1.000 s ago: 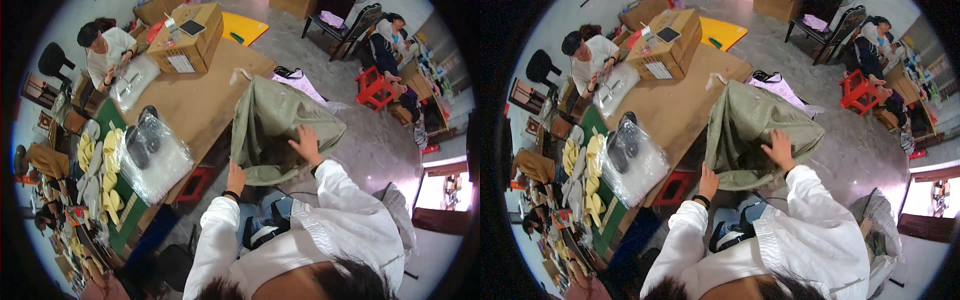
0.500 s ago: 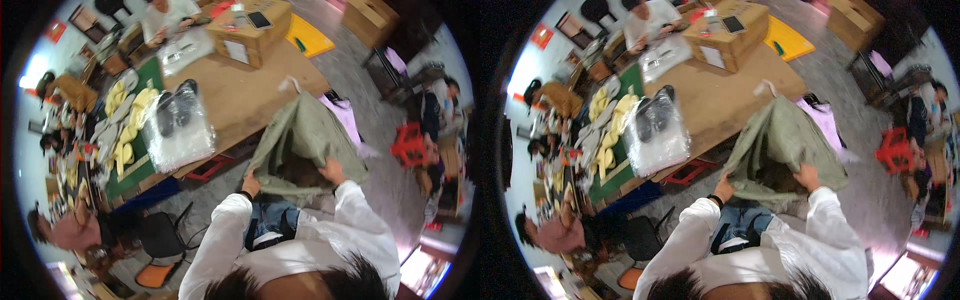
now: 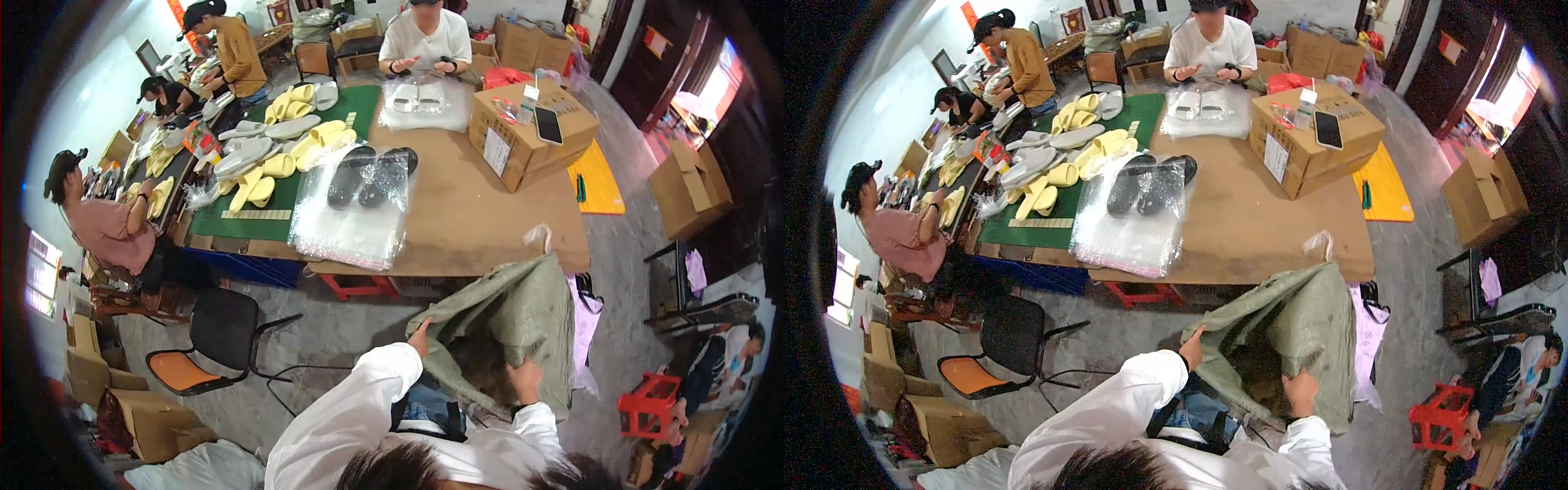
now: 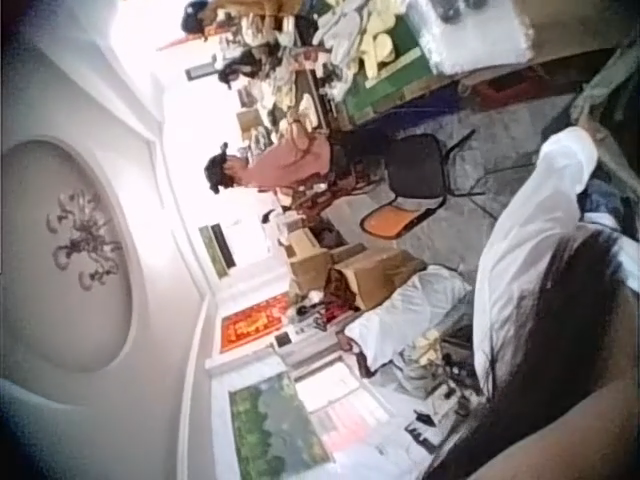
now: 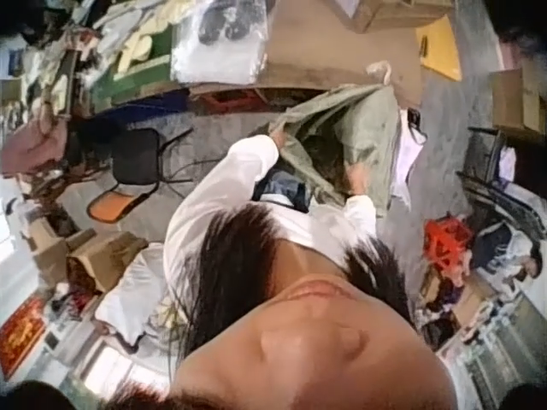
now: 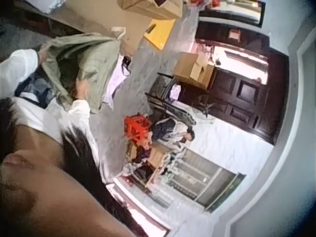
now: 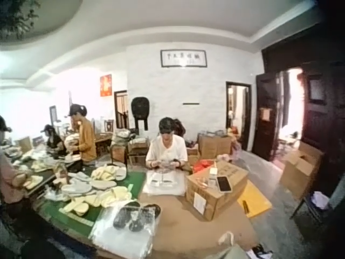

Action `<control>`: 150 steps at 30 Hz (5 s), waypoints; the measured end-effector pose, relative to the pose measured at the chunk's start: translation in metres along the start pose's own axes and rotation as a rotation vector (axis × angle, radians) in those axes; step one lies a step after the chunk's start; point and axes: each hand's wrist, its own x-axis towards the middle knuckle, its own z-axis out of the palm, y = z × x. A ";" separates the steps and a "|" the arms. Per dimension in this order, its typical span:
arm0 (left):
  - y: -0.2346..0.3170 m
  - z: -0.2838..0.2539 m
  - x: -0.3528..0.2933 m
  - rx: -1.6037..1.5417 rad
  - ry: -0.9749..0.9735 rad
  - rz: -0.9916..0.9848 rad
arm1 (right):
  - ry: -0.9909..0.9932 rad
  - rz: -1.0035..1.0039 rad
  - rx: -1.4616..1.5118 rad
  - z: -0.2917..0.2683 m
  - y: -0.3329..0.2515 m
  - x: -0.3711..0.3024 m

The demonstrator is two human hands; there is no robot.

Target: The recorder collects finished sandals/slides from a bin and bags them for shipping in a shoe manufacturing facility.

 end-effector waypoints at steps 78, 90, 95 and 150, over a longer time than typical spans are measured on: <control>-0.194 0.340 -0.124 -1.302 1.028 -0.933 | 0.128 -0.445 0.904 0.039 -0.397 0.196; -0.284 0.333 -0.056 -1.745 0.638 -1.163 | 0.438 -0.350 0.560 -0.017 -0.467 0.336; -0.290 0.339 -0.048 -1.881 0.564 -1.419 | -0.118 -0.345 1.080 -0.027 -0.494 0.334; -0.252 0.343 -0.047 -0.724 0.994 -0.198 | 0.244 -0.227 0.292 -0.009 -0.618 0.257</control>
